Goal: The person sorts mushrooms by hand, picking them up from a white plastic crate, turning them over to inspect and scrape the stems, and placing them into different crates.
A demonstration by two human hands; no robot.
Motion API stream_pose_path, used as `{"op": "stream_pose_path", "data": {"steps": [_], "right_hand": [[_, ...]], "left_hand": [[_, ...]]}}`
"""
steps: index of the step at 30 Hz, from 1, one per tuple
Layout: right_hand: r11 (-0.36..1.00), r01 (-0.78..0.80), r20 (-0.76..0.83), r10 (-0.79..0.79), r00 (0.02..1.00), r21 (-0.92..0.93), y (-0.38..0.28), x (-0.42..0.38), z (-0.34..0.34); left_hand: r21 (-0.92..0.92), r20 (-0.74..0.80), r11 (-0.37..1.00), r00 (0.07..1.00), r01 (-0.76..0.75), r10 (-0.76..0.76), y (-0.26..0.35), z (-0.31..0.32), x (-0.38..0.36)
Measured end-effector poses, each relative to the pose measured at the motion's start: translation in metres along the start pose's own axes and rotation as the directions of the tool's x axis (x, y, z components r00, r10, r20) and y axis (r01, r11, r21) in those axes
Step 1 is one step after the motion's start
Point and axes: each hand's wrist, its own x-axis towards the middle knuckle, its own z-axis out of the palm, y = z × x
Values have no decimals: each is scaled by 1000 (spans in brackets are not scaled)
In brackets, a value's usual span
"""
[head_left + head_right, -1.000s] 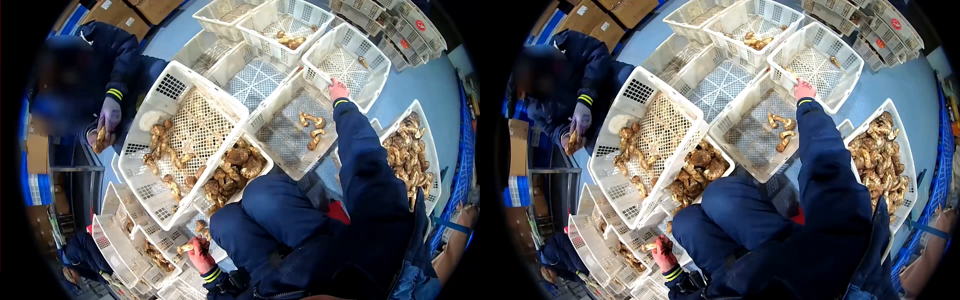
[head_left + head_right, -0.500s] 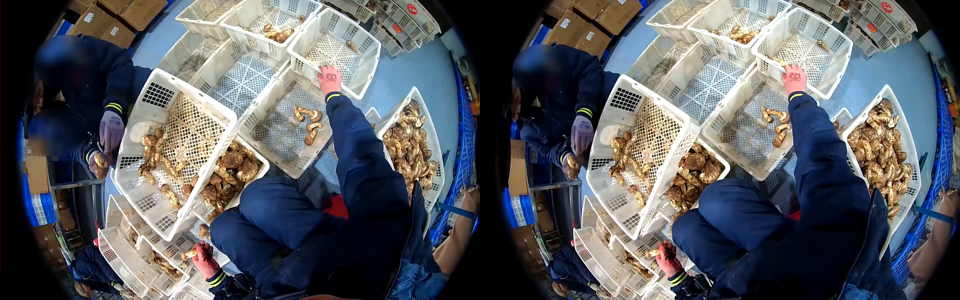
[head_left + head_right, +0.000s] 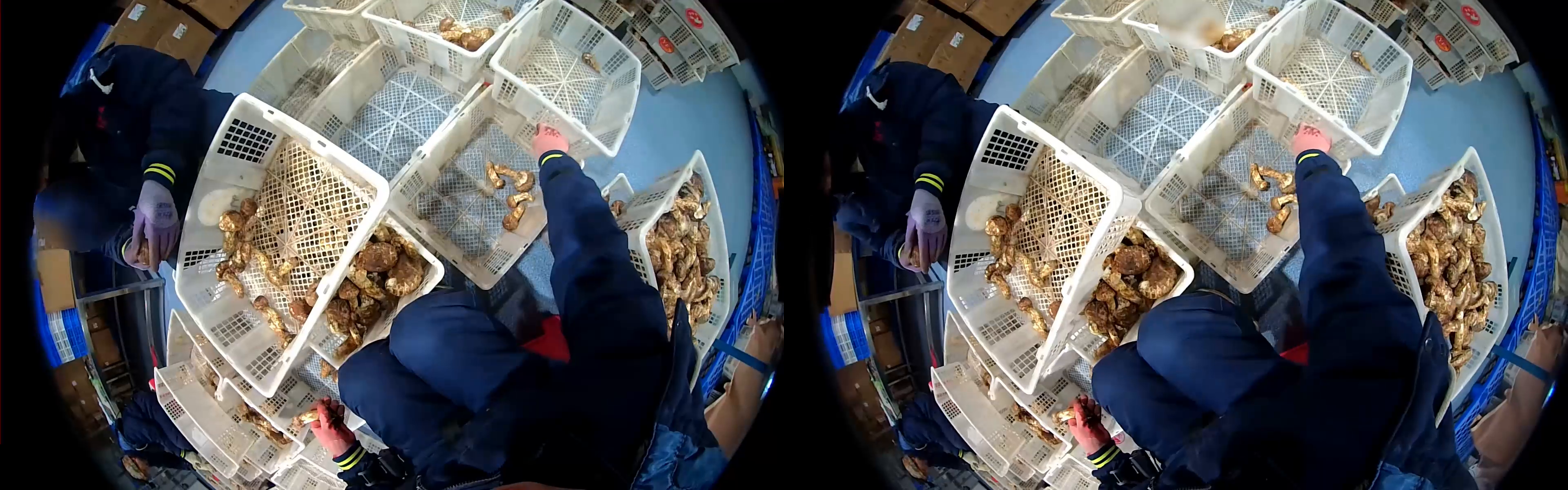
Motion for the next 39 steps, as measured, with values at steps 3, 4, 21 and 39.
{"op": "stream_pose_path", "data": {"steps": [3, 4, 21, 39], "right_hand": [[994, 46, -34, -42, 999, 102, 12, 3, -26], [986, 78, -166, -53, 985, 147, 15, -1, -27], [-275, -100, 159, 201, 967, 956, 18, -5, -96], [726, 295, -639, 251, 727, 621, 20, 23, -222]], "left_hand": [[32, -24, 999, 1000, 1, 0, -1, 9, -3], [34, -28, 999, 1000, 7, -6, -3, 8, -3], [-38, -21, 999, 999, -33, 32, 3, 10, 1], [-175, 136, 981, 985, -80, 105, 1, -10, -9]]}}
